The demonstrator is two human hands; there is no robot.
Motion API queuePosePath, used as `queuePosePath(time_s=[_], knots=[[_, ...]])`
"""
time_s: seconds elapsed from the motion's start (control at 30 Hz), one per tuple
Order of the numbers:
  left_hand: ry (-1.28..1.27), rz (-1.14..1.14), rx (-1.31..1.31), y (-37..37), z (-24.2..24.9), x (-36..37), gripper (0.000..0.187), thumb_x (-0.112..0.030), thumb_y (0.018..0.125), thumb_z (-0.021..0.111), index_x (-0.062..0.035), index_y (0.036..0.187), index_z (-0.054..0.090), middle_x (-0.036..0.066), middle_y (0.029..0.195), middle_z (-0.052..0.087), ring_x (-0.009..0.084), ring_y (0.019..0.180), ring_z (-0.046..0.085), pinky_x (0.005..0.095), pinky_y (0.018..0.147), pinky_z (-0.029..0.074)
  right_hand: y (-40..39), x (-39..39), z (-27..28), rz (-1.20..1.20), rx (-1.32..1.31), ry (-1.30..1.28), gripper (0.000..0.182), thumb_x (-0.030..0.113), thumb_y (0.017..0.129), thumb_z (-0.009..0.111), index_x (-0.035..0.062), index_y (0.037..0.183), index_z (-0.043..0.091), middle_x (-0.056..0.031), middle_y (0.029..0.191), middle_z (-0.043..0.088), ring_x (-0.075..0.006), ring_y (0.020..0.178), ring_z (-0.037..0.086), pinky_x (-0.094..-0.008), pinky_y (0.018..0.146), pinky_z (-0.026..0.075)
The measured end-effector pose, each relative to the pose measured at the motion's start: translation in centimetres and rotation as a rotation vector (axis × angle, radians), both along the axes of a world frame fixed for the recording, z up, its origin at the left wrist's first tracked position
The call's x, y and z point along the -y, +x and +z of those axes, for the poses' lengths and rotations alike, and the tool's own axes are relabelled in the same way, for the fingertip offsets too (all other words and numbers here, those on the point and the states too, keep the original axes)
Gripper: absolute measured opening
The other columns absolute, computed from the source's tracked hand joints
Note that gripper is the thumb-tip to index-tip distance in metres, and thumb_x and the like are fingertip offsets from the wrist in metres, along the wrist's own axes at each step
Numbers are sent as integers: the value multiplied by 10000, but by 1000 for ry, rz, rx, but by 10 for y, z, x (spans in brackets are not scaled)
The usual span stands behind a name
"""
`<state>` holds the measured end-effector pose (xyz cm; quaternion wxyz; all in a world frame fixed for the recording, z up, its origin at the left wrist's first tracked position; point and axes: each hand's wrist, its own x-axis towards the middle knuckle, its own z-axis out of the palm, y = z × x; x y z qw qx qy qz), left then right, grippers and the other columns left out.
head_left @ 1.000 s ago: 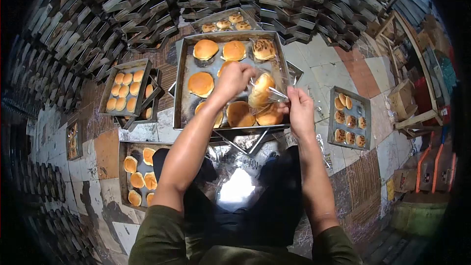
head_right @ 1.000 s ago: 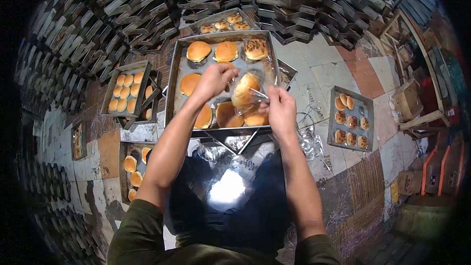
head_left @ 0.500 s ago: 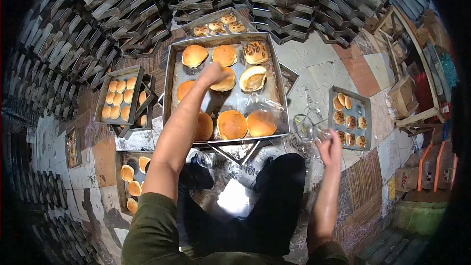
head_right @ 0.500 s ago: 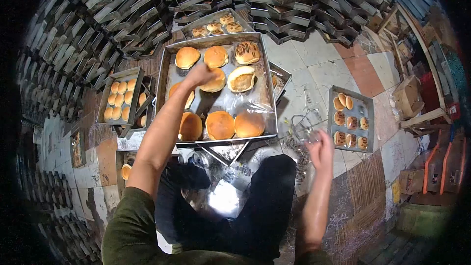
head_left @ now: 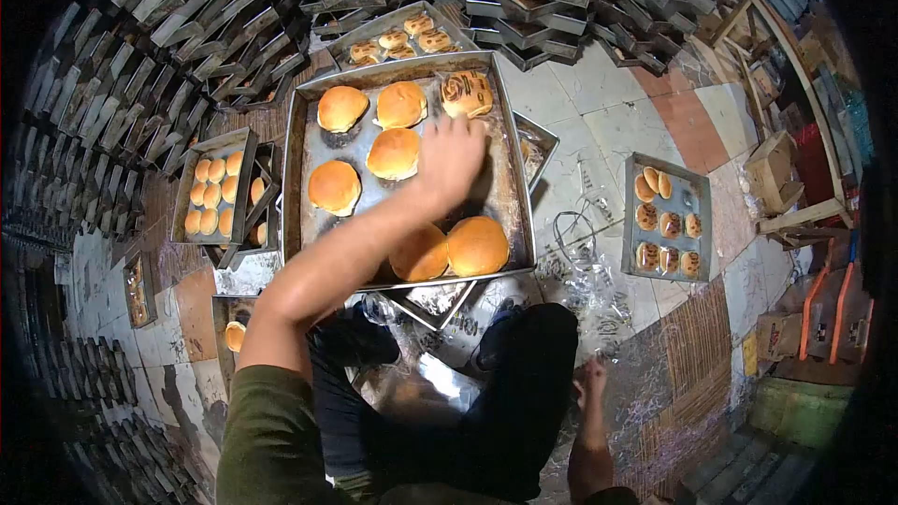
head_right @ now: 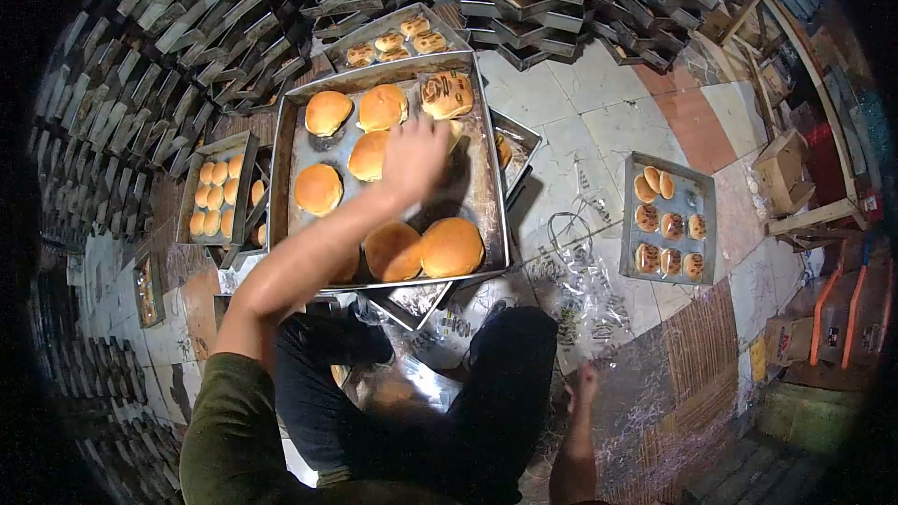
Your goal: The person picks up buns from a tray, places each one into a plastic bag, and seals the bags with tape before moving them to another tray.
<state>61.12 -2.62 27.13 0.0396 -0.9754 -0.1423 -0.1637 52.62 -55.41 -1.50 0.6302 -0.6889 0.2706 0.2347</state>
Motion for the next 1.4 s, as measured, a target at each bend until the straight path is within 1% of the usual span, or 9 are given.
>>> queuePosePath(time_s=[0.17, 0.3, 0.4, 0.57, 0.77, 0.9, 1.03, 1.23, 1.4], knots=[[-807, -18, 281, 16, -1, -7, 300, -255, 801, 590, 14, 936, 586, 203, 872, 596, 344, 832, 581, 409, 728, 454, -57, -18, -26, 89, -181, -359, 517, 391, 868, 533, 121, 1277, 369, -82, 779, 551, -210, 637, 551, -326, 484, 444], [-720, 417, 294, 90, -29, -56, 536, -332, 771, 605, -47, 1188, 427, 270, 1218, 392, 430, 1048, 437, 476, 870, 392, -76, -12, -29, 120, -171, -364, 610, 377, 868, 530, 147, 1370, 272, -125, 938, 585, -278, 743, 579, -373, 575, 471], [-765, 664, -19, 125, -43, -54, 713, -420, 687, 652, -260, 1302, 328, 211, 1401, 121, 466, 1234, 221, 589, 923, 304, -58, -18, 1, 107, -94, -166, 411, 347, 872, 529, 114, 1188, 409, -89, 843, 561, -206, 642, 556, -295, 492, 438], [-860, 752, -38, 110, -32, -64, 709, -403, 704, 671, -238, 1311, 345, 173, 1348, 266, 375, 1156, 370, 524, 906, 346, -23, -5, 20, 94, 202, 70, 269, 300, 862, 551, 75, 1010, 546, -14, 807, 551, -118, 690, 535, -252, 627, 436], [-2670, -331, 746, -67, 43, 1, 538, -300, 815, 477, 17, 1246, 415, 151, 1272, 462, 302, 1183, 419, 474, 970, 349, 70, -200, 284, 282, 578, 289, 276, 220, 912, 487, -8, 1068, 502, -43, 882, 557, -110, 767, 526, -231, 702, 424], [-3104, -485, 665, -181, 20, 57, 567, -321, 805, 393, 4, 1270, 396, 193, 1286, 437, 348, 1152, 449, 488, 982, 337, 31, -295, 364, 730, 731, 276, 294, 115, 854, 552, -35, 1100, 493, -102, 987, 574, -155, 910, 557, -267, 801, 442], [-3159, -625, 866, -252, 30, 78, 610, -339, 802, 369, 8, 1303, 337, 223, 1297, 409, 374, 1161, 437, 516, 986, 318, -46, -315, 382, 1080, 1457, -44, 416, 124, 677, 694, -3, 1048, 554, -167, 1016, 560, -325, 940, 558, -368, 828, 459], [-2962, -188, 1131, -304, 66, 89, 696, -520, 859, 367, 1, 1317, 315, 226, 1311, 387, 366, 1194, 397, 476, 1014, 296, -101, -318, 379, 1241, 1717, -21, 394, 189, 621, 746, 43, 963, 613, -105, 991, 580, -275, 923, 570, -348, 790, 481], [-2846, -40, 1003, -323, 68, 88, 388, -220, 867, 492, -25, 1197, 431, 147, 1138, 546, 290, 1043, 542, 427, 905, 434, -114, -319, 390, 1181, 1919, 24, 188, 64, 675, 674, 12, 843, 607, -97, 865, 600, -263, 745, 601, -317, 642, 501]])
